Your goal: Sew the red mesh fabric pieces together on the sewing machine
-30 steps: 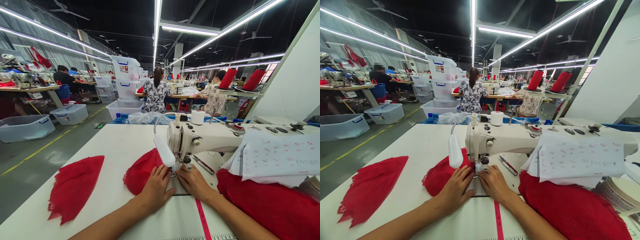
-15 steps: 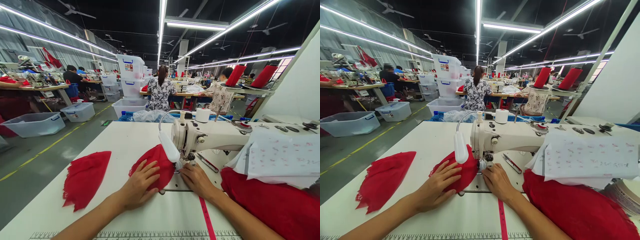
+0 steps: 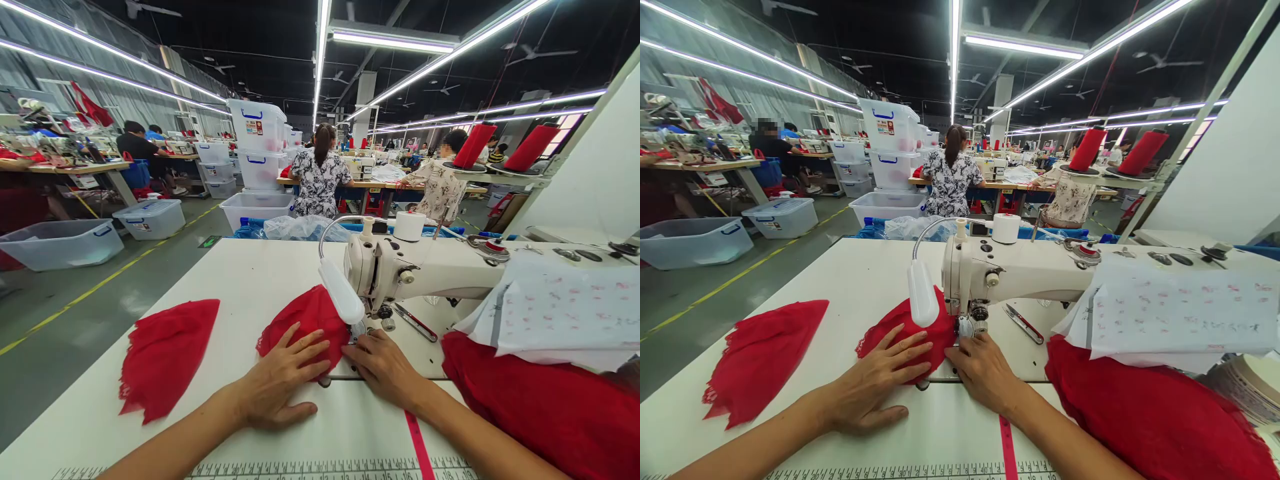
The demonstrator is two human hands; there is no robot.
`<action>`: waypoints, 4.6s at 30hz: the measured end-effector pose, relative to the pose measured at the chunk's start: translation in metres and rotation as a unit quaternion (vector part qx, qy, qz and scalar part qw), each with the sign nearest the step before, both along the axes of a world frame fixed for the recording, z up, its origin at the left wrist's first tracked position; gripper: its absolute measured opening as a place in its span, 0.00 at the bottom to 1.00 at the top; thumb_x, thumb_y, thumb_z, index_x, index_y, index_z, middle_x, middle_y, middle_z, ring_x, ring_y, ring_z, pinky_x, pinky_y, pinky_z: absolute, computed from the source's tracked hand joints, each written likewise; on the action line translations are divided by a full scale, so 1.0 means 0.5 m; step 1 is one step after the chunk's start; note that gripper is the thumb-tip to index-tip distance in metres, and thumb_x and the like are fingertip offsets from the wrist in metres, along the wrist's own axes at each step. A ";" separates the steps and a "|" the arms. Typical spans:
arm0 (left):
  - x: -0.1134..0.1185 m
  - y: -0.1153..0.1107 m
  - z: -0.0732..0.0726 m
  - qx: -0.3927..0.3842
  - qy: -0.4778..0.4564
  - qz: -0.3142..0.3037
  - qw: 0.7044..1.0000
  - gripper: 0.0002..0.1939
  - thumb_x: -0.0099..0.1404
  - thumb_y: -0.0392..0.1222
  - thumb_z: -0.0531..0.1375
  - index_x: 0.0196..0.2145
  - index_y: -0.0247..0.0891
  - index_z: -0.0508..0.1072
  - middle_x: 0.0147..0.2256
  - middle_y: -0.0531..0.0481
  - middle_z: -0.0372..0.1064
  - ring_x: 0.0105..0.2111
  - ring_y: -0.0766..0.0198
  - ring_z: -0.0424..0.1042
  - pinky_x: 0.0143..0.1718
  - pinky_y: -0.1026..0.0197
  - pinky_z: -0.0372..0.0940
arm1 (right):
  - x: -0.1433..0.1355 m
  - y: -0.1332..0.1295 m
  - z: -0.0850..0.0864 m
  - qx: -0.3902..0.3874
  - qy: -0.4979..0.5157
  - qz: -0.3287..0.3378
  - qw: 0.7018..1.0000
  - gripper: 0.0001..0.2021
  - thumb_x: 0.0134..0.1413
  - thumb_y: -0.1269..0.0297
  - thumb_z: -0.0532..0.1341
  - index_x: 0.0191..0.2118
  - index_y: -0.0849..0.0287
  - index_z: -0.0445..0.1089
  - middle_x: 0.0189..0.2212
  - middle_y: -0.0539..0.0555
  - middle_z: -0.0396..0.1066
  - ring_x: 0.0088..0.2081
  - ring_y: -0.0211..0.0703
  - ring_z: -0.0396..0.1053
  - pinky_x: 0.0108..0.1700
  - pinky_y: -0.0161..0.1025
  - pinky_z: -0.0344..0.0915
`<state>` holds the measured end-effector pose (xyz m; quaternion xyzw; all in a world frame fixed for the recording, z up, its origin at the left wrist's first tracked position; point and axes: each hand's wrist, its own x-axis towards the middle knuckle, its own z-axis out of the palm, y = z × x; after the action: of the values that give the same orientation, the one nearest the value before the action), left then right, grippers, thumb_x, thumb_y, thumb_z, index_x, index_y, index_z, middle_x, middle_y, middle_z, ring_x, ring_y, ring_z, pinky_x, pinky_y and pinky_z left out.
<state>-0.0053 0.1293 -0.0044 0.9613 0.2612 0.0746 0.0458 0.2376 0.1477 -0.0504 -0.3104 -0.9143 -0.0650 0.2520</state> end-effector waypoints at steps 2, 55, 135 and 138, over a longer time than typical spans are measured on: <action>0.003 0.001 -0.001 -0.017 0.006 -0.005 1.000 0.29 0.57 0.47 0.58 0.56 0.42 0.58 0.57 0.43 0.56 0.59 0.47 0.49 0.56 0.37 0.41 | -0.006 -0.002 0.000 0.009 -0.018 -0.008 1.000 0.15 0.55 0.78 0.47 0.40 0.59 0.68 0.26 0.53 0.64 0.26 0.39 0.59 0.33 0.38 0.53; 0.051 -0.005 -0.010 0.056 -0.039 0.087 0.994 0.20 0.60 0.39 0.55 0.50 0.34 0.64 0.50 0.41 0.64 0.54 0.48 0.57 0.54 0.42 0.49 | 0.020 0.010 0.005 -0.051 0.042 -0.022 0.998 0.12 0.58 0.73 0.48 0.39 0.60 0.68 0.30 0.55 0.67 0.31 0.41 0.62 0.34 0.38 0.54; 0.104 0.042 -0.046 0.039 -0.047 0.077 0.995 0.19 0.55 0.23 0.49 0.42 0.33 0.69 0.50 0.42 0.66 0.53 0.54 0.60 0.52 0.49 0.58 | 0.019 0.027 0.024 -0.025 -0.074 -0.053 0.996 0.10 0.55 0.74 0.51 0.39 0.60 0.68 0.29 0.54 0.65 0.27 0.39 0.63 0.29 0.37 0.52; 0.106 0.050 -0.051 0.042 -0.067 0.080 0.994 0.19 0.54 0.23 0.50 0.42 0.33 0.69 0.49 0.41 0.66 0.53 0.55 0.60 0.52 0.50 0.58 | 0.020 0.026 0.022 -0.030 -0.073 -0.055 0.995 0.10 0.56 0.73 0.50 0.40 0.61 0.67 0.30 0.55 0.65 0.28 0.40 0.63 0.30 0.37 0.52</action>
<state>0.0478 0.1542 -0.0298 0.9314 0.3300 0.1527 0.0169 0.2478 0.1604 -0.0394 -0.3621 -0.9132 -0.0739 0.1717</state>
